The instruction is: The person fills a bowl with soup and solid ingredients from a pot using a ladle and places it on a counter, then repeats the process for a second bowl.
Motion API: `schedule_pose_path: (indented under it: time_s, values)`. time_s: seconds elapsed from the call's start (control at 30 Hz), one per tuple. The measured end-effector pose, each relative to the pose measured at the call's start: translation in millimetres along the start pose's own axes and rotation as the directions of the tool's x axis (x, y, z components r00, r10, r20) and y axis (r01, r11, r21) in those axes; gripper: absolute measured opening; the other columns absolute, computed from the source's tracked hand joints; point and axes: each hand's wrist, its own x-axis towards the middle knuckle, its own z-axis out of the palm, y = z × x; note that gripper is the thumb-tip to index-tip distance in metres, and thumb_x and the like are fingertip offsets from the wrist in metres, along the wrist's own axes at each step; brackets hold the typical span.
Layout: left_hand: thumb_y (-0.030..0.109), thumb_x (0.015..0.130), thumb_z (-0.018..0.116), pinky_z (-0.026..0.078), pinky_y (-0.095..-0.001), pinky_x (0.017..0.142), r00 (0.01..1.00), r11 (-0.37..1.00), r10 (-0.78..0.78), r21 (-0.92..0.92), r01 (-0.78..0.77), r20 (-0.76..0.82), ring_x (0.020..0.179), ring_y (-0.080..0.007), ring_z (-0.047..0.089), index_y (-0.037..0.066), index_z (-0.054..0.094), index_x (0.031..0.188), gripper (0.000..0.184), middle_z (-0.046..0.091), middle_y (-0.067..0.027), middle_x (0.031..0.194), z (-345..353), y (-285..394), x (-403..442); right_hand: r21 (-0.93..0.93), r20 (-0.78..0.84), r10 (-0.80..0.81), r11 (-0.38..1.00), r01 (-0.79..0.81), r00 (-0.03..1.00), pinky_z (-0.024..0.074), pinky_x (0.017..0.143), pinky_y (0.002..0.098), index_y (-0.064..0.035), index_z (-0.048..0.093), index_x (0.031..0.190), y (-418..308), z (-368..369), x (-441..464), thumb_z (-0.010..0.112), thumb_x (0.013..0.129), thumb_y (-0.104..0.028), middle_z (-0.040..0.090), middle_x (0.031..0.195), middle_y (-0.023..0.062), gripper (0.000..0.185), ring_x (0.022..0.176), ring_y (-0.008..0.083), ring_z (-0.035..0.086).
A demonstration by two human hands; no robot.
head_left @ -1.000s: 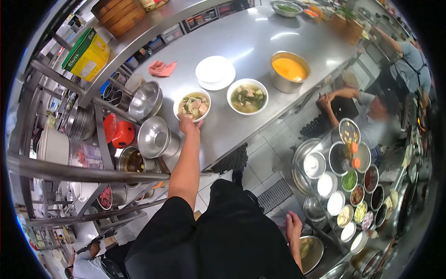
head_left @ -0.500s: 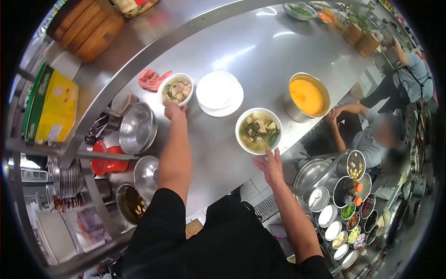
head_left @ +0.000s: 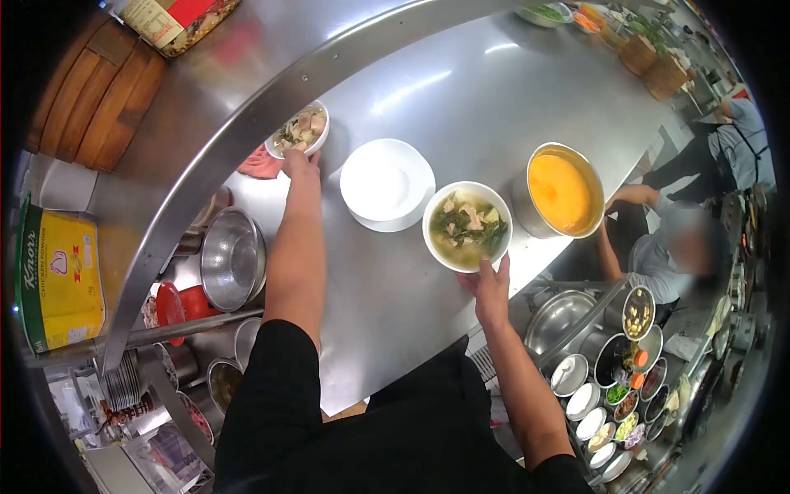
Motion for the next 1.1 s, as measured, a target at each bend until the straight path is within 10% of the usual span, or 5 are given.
schedule_pose_path:
  time_s: [0.33,0.5,0.7,0.8,1.1]
  values:
    - [0.044,0.099,0.05,0.029,-0.05,0.118,0.953,0.963,0.088,-0.268,-0.007,0.29,0.14,-0.0318,0.035,0.008,0.035,0.148,0.063,0.038,-0.0151,0.149,-2,1,32,-0.053,0.078,-0.038,0.998,0.043,0.996,0.058,0.071,0.0314,-0.0083,0.029,0.144,-30,20,86,0.049,0.103,-0.019,0.063,0.111,0.0141,0.047,0.083,0.0211,0.068]
    - [0.048,0.098,0.048,0.034,-0.0525,0.114,0.986,0.927,0.1,-0.373,-0.043,0.133,0.133,-0.0364,0.04,0.006,0.026,0.152,0.071,0.038,-0.0189,0.143,-36,13,-20,0.013,0.18,-0.098,0.995,0.098,0.979,0.0581,0.073,0.032,-0.0102,0.034,0.143,-48,42,131,0.049,0.102,-0.017,0.059,0.12,0.0139,0.044,0.092,0.0209,0.066]
    - [0.036,0.101,0.053,0.054,-0.0403,0.079,0.991,0.998,0.061,-0.007,-0.061,0.118,0.091,-0.0258,0.063,0.005,0.046,0.127,0.041,0.058,-0.0128,0.109,-158,-37,-144,-0.01,0.265,-0.06,0.998,0.065,0.962,0.057,0.078,0.0362,-0.0134,0.026,0.149,-56,89,191,0.051,0.101,-0.019,0.059,0.117,0.0143,0.054,0.088,0.0235,0.066]
    - [0.039,0.102,0.054,0.05,-0.0293,0.065,0.975,0.919,0.115,0.352,-0.177,0.19,0.07,-0.0117,0.059,0.007,0.062,0.089,0.035,0.059,-0.001,0.073,-217,-61,-255,-0.021,0.309,-0.041,0.999,0.05,0.95,0.0571,0.076,0.0362,-0.0148,0.016,0.153,-58,123,213,0.053,0.099,-0.02,0.059,0.112,0.0172,0.065,0.085,0.0239,0.065]
    - [0.025,0.101,0.055,0.055,-0.0286,0.069,0.993,0.835,-0.115,0.539,0.113,-0.031,0.078,-0.0153,0.064,0.0,0.061,0.124,0.034,0.066,-0.0075,0.094,-394,-94,-416,-0.18,0.438,0.035,0.982,0.049,0.898,0.055,0.052,0.0327,-0.0121,0.019,0.153,-45,214,292,0.059,0.097,-0.025,0.058,0.094,0.0143,0.07,0.065,0.0222,0.063]
